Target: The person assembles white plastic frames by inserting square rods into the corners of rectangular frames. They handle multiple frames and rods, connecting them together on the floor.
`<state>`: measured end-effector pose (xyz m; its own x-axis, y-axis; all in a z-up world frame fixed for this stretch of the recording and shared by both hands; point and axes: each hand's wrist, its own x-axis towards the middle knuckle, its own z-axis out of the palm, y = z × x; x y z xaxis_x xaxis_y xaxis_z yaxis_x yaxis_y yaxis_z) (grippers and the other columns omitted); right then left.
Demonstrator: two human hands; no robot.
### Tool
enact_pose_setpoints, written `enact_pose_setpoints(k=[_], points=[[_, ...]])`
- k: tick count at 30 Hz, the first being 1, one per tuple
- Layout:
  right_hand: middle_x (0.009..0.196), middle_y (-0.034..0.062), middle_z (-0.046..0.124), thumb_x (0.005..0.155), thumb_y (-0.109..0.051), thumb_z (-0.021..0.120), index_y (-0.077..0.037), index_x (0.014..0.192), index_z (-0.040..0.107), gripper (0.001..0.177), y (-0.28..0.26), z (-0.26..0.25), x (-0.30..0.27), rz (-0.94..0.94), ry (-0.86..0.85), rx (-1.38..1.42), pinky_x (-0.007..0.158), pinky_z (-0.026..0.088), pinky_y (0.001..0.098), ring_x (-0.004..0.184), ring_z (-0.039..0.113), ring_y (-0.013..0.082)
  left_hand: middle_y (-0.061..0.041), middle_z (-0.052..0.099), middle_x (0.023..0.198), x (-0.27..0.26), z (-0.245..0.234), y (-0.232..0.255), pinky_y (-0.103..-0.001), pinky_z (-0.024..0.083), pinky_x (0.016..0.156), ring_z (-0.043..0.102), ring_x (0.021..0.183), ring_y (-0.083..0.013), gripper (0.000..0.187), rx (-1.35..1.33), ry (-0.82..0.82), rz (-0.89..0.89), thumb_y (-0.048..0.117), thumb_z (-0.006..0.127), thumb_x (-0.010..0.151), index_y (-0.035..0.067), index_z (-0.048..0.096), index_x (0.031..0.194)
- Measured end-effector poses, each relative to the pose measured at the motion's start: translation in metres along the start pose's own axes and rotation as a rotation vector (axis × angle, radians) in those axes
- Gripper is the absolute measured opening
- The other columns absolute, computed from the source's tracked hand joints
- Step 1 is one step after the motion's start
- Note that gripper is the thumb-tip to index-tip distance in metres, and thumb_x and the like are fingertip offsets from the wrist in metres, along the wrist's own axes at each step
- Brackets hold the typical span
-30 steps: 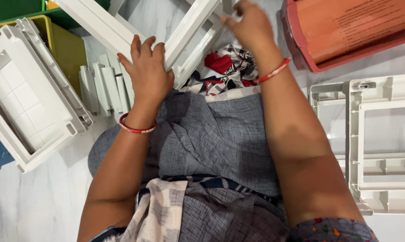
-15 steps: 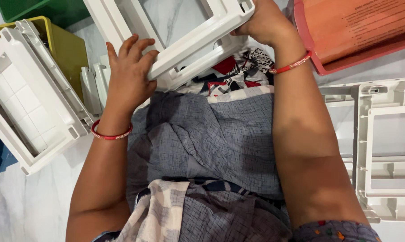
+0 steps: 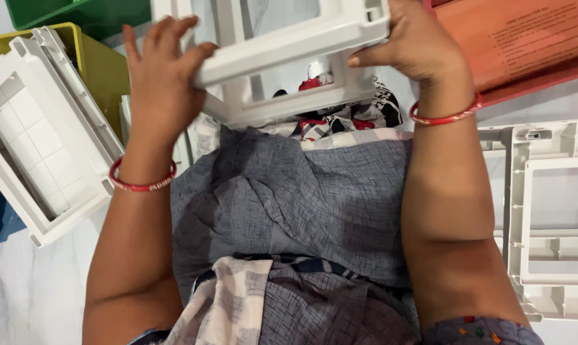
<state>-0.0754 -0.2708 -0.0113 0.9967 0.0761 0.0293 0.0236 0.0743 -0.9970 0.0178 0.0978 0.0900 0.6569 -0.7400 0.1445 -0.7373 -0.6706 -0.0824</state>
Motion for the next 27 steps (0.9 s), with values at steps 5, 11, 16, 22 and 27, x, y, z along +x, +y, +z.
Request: enact_pose_setpoints(k=[5, 11, 16, 22, 27], points=[[0.118, 0.0071, 0.074, 0.076, 0.002, 0.085, -0.002, 0.121, 0.066, 0.049, 0.019, 0.035, 0.021, 0.004, -0.138, -0.121, 0.101, 0.055, 0.0331, 0.112, 0.070, 0.0191, -0.015, 0.043, 0.161, 0.003, 0.026, -0.043, -0.069, 0.020, 0.122, 0.034, 0.151, -0.0445, 0.062, 0.052, 0.045, -0.257, -0.009, 0.077, 0.083, 0.025, 0.068, 0.135], [0.115, 0.0082, 0.076, 0.077, -0.001, 0.086, -0.002, 0.120, 0.069, 0.045, 0.050, 0.078, 0.039, 0.030, -0.103, -0.182, 0.099, 0.054, 0.0325, 0.107, 0.070, 0.0193, -0.033, 0.008, 0.167, 0.006, 0.050, -0.048, -0.072, 0.018, 0.119, 0.012, 0.152, -0.0611, 0.097, -0.092, -0.028, -0.384, 0.009, 0.085, 0.080, 0.011, 0.037, 0.164], [0.111, 0.0066, 0.076, 0.078, -0.002, 0.085, -0.003, 0.120, 0.069, 0.044, 0.073, 0.112, 0.051, 0.034, -0.059, -0.087, 0.095, 0.056, 0.0297, 0.103, 0.070, 0.0177, -0.027, 0.009, 0.170, 0.011, 0.049, 0.003, -0.074, 0.005, 0.120, 0.008, 0.156, -0.0518, 0.103, -0.111, -0.193, -0.232, 0.017, 0.089, 0.077, 0.017, 0.036, 0.164], [0.107, 0.0085, 0.076, 0.079, -0.003, 0.083, 0.000, 0.118, 0.071, 0.040, 0.080, 0.143, 0.048, -0.032, -0.023, -0.116, 0.091, 0.056, 0.0301, 0.099, 0.071, 0.0177, -0.024, 0.016, 0.173, 0.025, 0.031, 0.048, -0.070, 0.003, 0.124, 0.010, 0.161, -0.0452, 0.094, -0.392, -0.290, -0.081, 0.018, 0.075, 0.080, 0.016, 0.034, 0.165], [0.107, 0.0121, 0.075, 0.082, -0.014, 0.085, -0.005, 0.132, 0.063, 0.055, 0.072, 0.153, 0.052, 0.214, -0.090, -0.133, 0.092, 0.055, 0.0326, 0.100, 0.072, 0.0221, -0.022, 0.040, 0.155, 0.042, 0.023, 0.058, -0.054, 0.026, 0.124, 0.034, 0.148, -0.0402, 0.056, -0.619, 0.002, -0.023, 0.028, 0.067, 0.108, 0.008, 0.042, 0.153]])
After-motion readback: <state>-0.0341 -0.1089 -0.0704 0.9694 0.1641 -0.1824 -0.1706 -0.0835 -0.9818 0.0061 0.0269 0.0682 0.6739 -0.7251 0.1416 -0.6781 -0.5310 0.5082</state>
